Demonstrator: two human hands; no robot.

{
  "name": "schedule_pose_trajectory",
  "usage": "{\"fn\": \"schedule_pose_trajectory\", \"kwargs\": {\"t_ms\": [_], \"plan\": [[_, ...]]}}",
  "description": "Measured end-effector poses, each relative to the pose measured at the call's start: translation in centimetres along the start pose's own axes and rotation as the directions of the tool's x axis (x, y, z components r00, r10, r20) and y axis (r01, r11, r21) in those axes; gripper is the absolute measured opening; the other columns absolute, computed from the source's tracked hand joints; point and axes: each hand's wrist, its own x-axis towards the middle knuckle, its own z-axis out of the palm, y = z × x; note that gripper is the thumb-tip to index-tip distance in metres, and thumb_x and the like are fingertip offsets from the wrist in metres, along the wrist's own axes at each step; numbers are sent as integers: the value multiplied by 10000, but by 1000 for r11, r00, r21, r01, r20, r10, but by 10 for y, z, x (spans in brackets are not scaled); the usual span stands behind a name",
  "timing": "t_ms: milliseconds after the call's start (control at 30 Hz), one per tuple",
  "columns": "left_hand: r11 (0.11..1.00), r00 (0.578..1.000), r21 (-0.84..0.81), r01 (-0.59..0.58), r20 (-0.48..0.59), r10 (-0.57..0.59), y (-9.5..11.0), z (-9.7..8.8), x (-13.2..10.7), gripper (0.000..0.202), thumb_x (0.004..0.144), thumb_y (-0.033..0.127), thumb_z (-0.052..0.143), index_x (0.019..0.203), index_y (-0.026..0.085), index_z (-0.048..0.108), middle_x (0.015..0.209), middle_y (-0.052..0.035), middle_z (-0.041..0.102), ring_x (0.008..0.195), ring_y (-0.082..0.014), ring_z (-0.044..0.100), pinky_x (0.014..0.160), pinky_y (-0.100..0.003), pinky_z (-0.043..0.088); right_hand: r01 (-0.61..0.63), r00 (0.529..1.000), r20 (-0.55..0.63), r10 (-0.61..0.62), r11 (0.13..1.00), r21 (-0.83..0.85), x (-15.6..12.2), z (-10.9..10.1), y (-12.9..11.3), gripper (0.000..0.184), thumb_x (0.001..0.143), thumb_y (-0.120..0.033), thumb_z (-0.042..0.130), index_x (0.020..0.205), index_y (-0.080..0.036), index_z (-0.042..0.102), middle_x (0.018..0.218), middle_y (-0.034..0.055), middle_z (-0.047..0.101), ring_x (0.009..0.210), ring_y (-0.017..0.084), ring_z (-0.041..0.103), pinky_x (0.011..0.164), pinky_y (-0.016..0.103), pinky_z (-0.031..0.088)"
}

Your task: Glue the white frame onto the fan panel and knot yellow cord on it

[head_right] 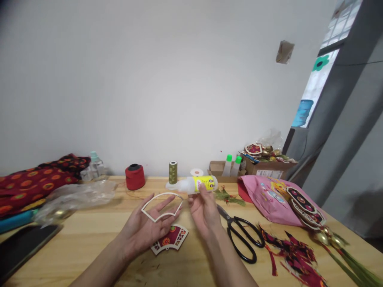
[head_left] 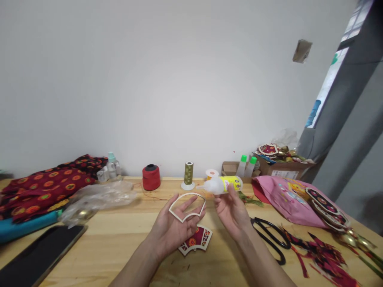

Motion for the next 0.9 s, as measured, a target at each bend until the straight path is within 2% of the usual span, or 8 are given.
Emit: {"fn": "schedule_pose_trajectory", "kwargs": {"t_ms": [67, 167, 267, 367, 500, 633, 900], "plan": [[1000, 1000, 0, -17, 16, 17, 0, -1, 0, 457, 737, 424, 426, 1120, 174, 407, 960, -134, 558, 901, -243, 547, 656, -275, 400, 72, 997, -20, -73, 995, -64, 0, 1, 6, 257, 591, -265, 670, 822, -207, 573, 808, -4, 612, 648, 85, 540, 466, 148, 418], [1000, 999, -15, -24, 24, 25, 0, -2, 1, 460, 734, 431, 424, 1110, 165, 417, 942, -135, 564, 914, -246, 539, 638, -261, 397, 189, 978, -47, -205, 955, -228, 2, 7, 11, 297, 608, -267, 655, 881, -191, 562, 784, 7, 616, 596, 91, 536, 432, 158, 416], [999, 999, -35, -19, 35, 20, 0, -3, 2, 462, 731, 443, 420, 1090, 152, 432, 916, -138, 570, 914, -247, 535, 603, -243, 393, 261, 953, -21, -304, 850, -457, 2, 20, 11, 284, 620, -302, 638, 846, -143, 573, 713, 28, 625, 510, 100, 532, 411, 190, 440], [999, 998, -53, -12, 62, 15, 0, -4, 3, 470, 715, 474, 427, 1035, 133, 470, 917, -155, 572, 860, -239, 552, 565, -227, 387, 296, 937, 38, -348, 728, -619, -5, 37, 13, 251, 593, -296, 651, 746, -107, 592, 683, 60, 641, 539, 143, 577, 449, 223, 479], [998, 997, -66, -13, 75, 18, -3, -9, 5, 457, 704, 491, 437, 965, 124, 511, 835, -134, 593, 741, -201, 576, 575, -225, 394, 372, 905, 87, -417, 675, -637, -16, 47, 25, 257, 558, -275, 661, 739, -109, 587, 698, 85, 661, 629, 194, 619, 545, 261, 511], [998, 999, -57, 9, 38, -6, -4, -12, 6, 459, 707, 485, 437, 1003, 140, 501, 754, -96, 596, 710, -192, 577, 583, -226, 399, 423, 874, 87, -478, 659, -622, -22, 41, 35, 310, 536, -245, 667, 799, -106, 578, 730, 107, 667, 624, 213, 628, 546, 277, 517], [996, 998, -81, 35, 56, -30, -6, -10, 8, 436, 701, 479, 451, 987, 154, 507, 760, -95, 606, 662, -178, 580, 556, -210, 391, 378, 876, 40, -480, 633, -675, -20, 31, 32, 234, 549, -263, 669, 696, -98, 591, 659, 108, 668, 557, 206, 625, 491, 256, 513]]}}
